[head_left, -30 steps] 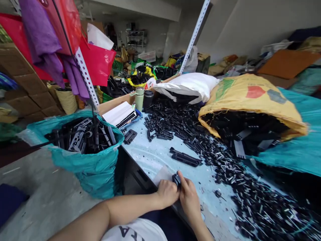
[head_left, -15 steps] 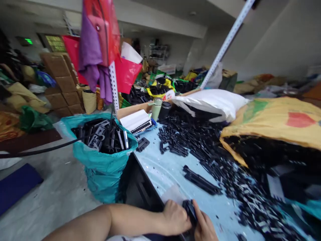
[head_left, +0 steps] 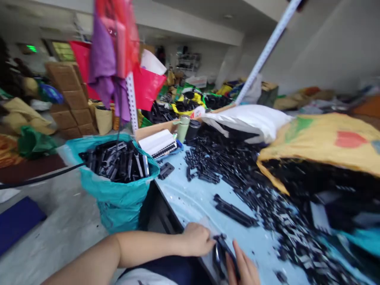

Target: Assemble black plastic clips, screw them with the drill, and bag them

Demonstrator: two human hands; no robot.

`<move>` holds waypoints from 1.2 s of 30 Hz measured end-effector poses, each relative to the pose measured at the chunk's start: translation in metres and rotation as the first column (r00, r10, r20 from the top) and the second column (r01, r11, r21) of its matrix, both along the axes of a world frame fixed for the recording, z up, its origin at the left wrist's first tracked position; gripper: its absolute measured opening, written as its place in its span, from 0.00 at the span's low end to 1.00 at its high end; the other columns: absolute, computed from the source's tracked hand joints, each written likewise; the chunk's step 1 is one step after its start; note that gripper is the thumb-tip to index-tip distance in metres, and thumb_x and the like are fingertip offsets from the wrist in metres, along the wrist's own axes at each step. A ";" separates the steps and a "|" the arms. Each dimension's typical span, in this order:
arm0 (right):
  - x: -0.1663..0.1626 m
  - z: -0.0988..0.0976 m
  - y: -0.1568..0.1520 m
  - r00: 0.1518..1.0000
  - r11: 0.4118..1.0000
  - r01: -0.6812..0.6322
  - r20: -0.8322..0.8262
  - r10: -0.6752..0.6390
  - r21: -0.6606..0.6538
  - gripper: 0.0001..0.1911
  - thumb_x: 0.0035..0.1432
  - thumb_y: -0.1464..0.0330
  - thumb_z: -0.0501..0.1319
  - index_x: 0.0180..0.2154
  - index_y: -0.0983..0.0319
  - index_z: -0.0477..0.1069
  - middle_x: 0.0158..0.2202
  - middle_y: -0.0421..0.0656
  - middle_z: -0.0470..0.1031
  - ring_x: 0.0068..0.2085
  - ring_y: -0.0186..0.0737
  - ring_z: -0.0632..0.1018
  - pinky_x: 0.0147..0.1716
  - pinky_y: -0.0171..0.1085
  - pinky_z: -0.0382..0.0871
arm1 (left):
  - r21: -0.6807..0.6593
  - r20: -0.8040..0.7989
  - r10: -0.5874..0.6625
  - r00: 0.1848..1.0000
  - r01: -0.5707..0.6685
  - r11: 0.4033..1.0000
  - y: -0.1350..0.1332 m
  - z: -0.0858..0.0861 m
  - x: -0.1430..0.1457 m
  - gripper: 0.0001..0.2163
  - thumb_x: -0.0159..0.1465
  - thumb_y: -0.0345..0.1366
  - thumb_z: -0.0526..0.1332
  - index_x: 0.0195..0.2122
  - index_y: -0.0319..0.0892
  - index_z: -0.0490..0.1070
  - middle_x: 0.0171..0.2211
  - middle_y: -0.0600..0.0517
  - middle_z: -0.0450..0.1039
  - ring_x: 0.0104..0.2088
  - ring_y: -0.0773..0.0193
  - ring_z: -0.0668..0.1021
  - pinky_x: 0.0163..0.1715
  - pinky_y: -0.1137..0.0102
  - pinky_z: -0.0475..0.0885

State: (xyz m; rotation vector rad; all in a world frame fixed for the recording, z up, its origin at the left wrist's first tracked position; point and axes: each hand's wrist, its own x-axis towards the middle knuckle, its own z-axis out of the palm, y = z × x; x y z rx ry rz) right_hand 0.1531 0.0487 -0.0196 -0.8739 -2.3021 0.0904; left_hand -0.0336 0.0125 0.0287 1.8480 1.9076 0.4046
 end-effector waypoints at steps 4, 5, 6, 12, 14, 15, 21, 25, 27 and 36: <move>-0.012 0.010 -0.004 0.995 0.984 0.084 -0.036 -0.091 -0.159 0.24 0.64 0.66 0.49 0.61 0.53 0.53 0.51 0.49 0.68 0.50 0.47 0.73 0.46 0.46 0.71 | -0.067 -0.035 -0.033 0.999 0.030 0.997 -0.011 -0.010 0.021 0.20 0.61 0.49 0.53 0.36 0.37 0.75 0.33 0.42 0.77 0.37 0.52 0.79 0.38 0.62 0.72; -0.014 0.009 -0.003 0.997 0.981 0.070 -0.023 -0.075 -0.183 0.23 0.64 0.67 0.48 0.60 0.54 0.56 0.51 0.48 0.69 0.50 0.45 0.73 0.47 0.45 0.70 | -0.079 -0.053 -0.034 0.998 0.030 0.996 -0.013 -0.010 0.026 0.20 0.61 0.48 0.52 0.37 0.37 0.75 0.34 0.42 0.77 0.37 0.52 0.79 0.38 0.62 0.72; -0.015 0.008 -0.001 0.998 0.977 0.058 -0.008 -0.061 -0.207 0.22 0.64 0.67 0.48 0.59 0.54 0.57 0.50 0.48 0.70 0.49 0.44 0.73 0.47 0.45 0.70 | -0.091 -0.069 -0.039 0.997 0.033 0.995 -0.014 -0.011 0.030 0.19 0.62 0.47 0.52 0.38 0.36 0.75 0.34 0.41 0.77 0.37 0.52 0.79 0.38 0.62 0.72; -0.012 0.002 0.001 0.999 0.949 0.029 0.032 -0.020 -0.315 0.26 0.62 0.74 0.46 0.61 0.56 0.55 0.52 0.47 0.69 0.51 0.42 0.71 0.49 0.43 0.69 | -0.137 -0.104 -0.058 0.993 0.044 0.990 -0.007 -0.014 0.043 0.18 0.64 0.43 0.50 0.38 0.36 0.74 0.34 0.41 0.76 0.38 0.53 0.79 0.39 0.64 0.71; -0.012 0.000 0.000 0.999 0.948 0.034 0.041 -0.022 -0.317 0.30 0.59 0.77 0.45 0.62 0.55 0.53 0.50 0.47 0.69 0.51 0.42 0.71 0.49 0.44 0.69 | -0.142 -0.112 -0.032 0.993 0.016 0.990 -0.006 -0.019 0.046 0.17 0.65 0.42 0.50 0.37 0.36 0.74 0.34 0.41 0.76 0.38 0.54 0.79 0.38 0.65 0.71; -0.011 0.000 0.000 0.999 0.950 0.037 0.044 -0.024 -0.311 0.31 0.58 0.78 0.45 0.62 0.55 0.52 0.49 0.46 0.69 0.50 0.42 0.71 0.49 0.44 0.68 | -0.140 -0.114 -0.024 0.993 0.008 0.990 -0.005 -0.020 0.046 0.17 0.65 0.42 0.50 0.37 0.36 0.74 0.34 0.41 0.77 0.38 0.54 0.79 0.38 0.65 0.71; -0.007 -0.003 -0.005 0.994 0.958 0.061 0.099 -0.034 -0.279 0.37 0.54 0.82 0.45 0.64 0.55 0.46 0.49 0.47 0.67 0.49 0.43 0.69 0.48 0.44 0.68 | -0.118 -0.147 -0.081 0.986 0.064 0.991 -0.002 -0.022 0.038 0.17 0.64 0.42 0.51 0.36 0.37 0.76 0.34 0.42 0.77 0.38 0.55 0.79 0.39 0.66 0.69; -0.011 -0.001 -0.005 0.971 0.957 0.135 0.226 -0.076 -0.258 0.31 0.57 0.78 0.47 0.62 0.61 0.53 0.46 0.51 0.67 0.45 0.47 0.68 0.46 0.46 0.68 | -0.139 -0.164 -0.068 0.984 0.045 0.989 0.000 -0.021 0.040 0.18 0.65 0.43 0.50 0.37 0.37 0.75 0.35 0.42 0.77 0.38 0.56 0.79 0.38 0.67 0.69; -0.014 0.001 -0.003 0.958 0.957 0.139 0.281 -0.065 -0.255 0.28 0.58 0.77 0.49 0.61 0.64 0.55 0.47 0.53 0.67 0.45 0.49 0.67 0.47 0.46 0.67 | -0.138 -0.174 -0.074 0.982 0.050 0.989 0.000 -0.022 0.041 0.18 0.65 0.43 0.49 0.37 0.37 0.75 0.35 0.42 0.77 0.38 0.57 0.79 0.38 0.67 0.69; -0.004 0.010 -0.043 0.928 0.934 0.326 0.235 -0.288 -0.145 0.20 0.62 0.67 0.50 0.55 0.61 0.63 0.49 0.52 0.68 0.47 0.49 0.67 0.45 0.47 0.62 | 0.120 -0.105 -0.285 0.953 0.297 0.947 0.021 -0.007 0.018 0.19 0.68 0.42 0.44 0.41 0.38 0.72 0.37 0.43 0.75 0.41 0.58 0.76 0.44 0.63 0.69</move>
